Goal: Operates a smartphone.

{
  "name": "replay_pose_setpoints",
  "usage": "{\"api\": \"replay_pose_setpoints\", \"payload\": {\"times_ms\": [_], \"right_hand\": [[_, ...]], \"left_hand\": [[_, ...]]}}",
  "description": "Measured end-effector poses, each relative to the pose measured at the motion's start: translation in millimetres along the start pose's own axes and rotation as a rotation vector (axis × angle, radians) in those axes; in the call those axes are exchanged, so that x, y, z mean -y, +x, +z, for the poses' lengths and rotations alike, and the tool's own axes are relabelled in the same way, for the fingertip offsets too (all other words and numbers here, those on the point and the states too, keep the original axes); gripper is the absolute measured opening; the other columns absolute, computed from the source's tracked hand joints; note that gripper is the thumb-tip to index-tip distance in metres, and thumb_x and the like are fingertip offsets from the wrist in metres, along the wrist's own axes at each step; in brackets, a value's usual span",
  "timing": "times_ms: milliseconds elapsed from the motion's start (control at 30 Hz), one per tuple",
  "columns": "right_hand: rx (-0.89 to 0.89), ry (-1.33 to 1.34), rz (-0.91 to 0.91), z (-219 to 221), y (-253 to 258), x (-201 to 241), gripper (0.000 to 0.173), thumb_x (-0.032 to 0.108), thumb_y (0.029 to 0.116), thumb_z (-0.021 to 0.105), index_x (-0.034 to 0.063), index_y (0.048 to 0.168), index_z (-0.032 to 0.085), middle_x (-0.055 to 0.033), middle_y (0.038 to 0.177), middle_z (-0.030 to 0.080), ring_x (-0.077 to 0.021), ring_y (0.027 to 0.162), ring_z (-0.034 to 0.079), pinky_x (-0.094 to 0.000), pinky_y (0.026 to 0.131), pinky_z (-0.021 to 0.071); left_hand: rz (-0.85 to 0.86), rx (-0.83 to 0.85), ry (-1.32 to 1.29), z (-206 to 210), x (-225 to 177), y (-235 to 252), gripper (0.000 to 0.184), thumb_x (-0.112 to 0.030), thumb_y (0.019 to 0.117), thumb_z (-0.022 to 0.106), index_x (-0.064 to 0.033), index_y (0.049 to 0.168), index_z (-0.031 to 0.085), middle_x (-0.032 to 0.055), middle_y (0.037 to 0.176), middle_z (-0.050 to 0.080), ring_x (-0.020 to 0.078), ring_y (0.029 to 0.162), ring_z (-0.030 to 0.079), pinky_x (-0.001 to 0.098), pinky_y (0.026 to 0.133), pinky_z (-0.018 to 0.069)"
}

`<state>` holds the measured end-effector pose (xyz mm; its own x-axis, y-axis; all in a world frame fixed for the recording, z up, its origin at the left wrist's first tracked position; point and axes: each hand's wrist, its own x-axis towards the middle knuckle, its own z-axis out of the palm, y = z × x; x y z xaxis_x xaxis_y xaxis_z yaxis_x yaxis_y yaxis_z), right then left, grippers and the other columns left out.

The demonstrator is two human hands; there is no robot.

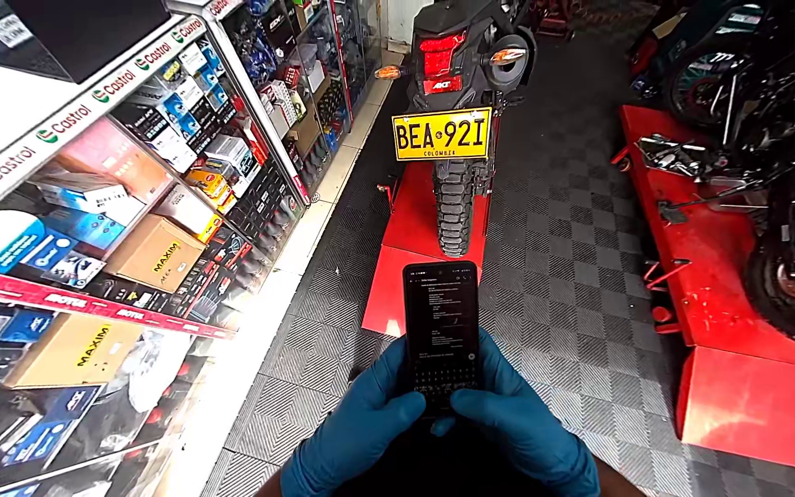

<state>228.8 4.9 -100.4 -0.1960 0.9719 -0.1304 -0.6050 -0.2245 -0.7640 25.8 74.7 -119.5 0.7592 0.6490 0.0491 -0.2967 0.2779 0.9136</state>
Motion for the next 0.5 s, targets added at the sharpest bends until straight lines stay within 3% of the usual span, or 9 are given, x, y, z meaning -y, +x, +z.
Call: {"api": "replay_pose_setpoints", "payload": {"times_ms": [233, 500], "right_hand": [[-0.073, -0.075, 0.009, 6.3, -1.3, -1.5, 0.084, -0.004, 0.0892, 0.066, 0.0222, 0.158, 0.027, -0.0191, 0.124, 0.065, -0.031, 0.102, 0.07, -0.0409, 0.076, 0.063], [-0.104, -0.121, 0.012, 12.6, -1.8, -2.8, 0.085, -0.006, 0.087, 0.069, 0.0225, 0.157, 0.03, -0.0181, 0.119, 0.067, -0.0298, 0.098, 0.071, -0.0413, 0.079, 0.0629]], "left_hand": [[-0.022, -0.036, 0.017, 5.0, 0.1, -3.6, 0.048, -0.008, 0.0998, 0.055, -0.0033, 0.146, 0.044, 0.0104, 0.128, 0.066, 0.0186, 0.116, 0.065, 0.0367, 0.102, 0.0537], [-0.032, -0.07, 0.041, 7.4, -2.0, -6.8, 0.046, -0.008, 0.0997, 0.056, -0.0039, 0.144, 0.046, 0.0104, 0.124, 0.067, 0.0186, 0.112, 0.067, 0.036, 0.099, 0.0555]]}}
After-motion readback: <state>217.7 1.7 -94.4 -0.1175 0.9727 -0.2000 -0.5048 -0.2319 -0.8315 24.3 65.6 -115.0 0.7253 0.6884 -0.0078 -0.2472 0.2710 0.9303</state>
